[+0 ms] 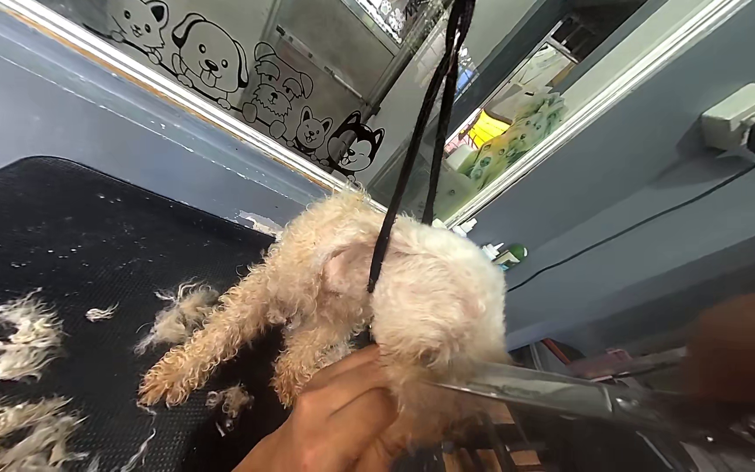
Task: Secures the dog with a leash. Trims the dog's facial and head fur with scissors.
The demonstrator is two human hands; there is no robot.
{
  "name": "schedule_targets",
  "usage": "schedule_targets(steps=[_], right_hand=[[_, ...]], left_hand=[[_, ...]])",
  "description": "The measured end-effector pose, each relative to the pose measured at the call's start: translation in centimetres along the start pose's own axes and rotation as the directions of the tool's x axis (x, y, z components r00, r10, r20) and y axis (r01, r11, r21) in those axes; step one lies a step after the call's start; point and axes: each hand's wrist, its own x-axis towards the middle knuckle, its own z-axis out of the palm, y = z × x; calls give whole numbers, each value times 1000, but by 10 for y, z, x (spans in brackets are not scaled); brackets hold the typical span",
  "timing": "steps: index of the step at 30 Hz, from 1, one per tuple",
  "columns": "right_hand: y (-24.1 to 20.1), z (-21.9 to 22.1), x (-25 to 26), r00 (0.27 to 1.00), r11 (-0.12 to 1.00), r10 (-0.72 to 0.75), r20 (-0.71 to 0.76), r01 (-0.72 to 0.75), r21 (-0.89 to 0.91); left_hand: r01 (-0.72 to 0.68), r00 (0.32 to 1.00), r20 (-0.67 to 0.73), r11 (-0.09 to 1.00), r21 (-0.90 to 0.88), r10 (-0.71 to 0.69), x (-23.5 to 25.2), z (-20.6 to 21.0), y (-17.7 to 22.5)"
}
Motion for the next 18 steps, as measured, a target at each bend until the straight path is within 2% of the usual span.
schedule_targets(steps=[3,5,6,7,8,9,10,11,12,13,14,15,16,18], right_hand=[[-17,-1,5,986,984,165,-5,-165,-67],[-3,2,3,982,982,182,-46,-184,-34],[1,1,5,979,979,203,-16,-203,-28],[-4,-5,12,957,960,278,87,-279,0],[-18,-15,23,908,921,370,195,-386,50],[-41,-22,40,813,844,506,289,-536,31],[-59,-26,58,724,782,588,361,-623,-25],[-59,-26,63,756,829,529,385,-558,-41],[-46,-25,56,879,942,323,352,-335,-27],[-23,-20,44,975,999,-12,221,20,-33],[-7,-15,38,964,958,-263,38,265,-110],[2,-13,36,914,904,-400,-66,381,-193],[8,-15,35,885,874,-458,-81,432,-222],[19,-20,29,889,871,-457,1,448,-203]], left_hand=[[3,1000,-9,1000,-7,-3,0,1,-1],[4,1000,-28,1000,7,-4,0,1,-1],[8,999,-36,1000,18,-8,-1,1,-1],[14,999,-48,1000,27,-13,-1,2,0],[17,998,-54,999,39,-15,-1,2,0],[17,998,-60,999,40,-15,-2,2,0],[19,998,-60,999,42,-17,-1,1,0],[25,998,-57,998,53,-22,-1,-1,1],[32,998,-54,997,68,-29,0,-3,3],[35,998,-53,997,72,-31,1,-4,4],[45,998,-52,996,70,-42,1,-5,5],[62,997,-54,996,67,-59,2,-5,6],[83,995,-59,995,64,-79,3,-6,8],[122,991,-73,990,73,-116,3,-6,11]])
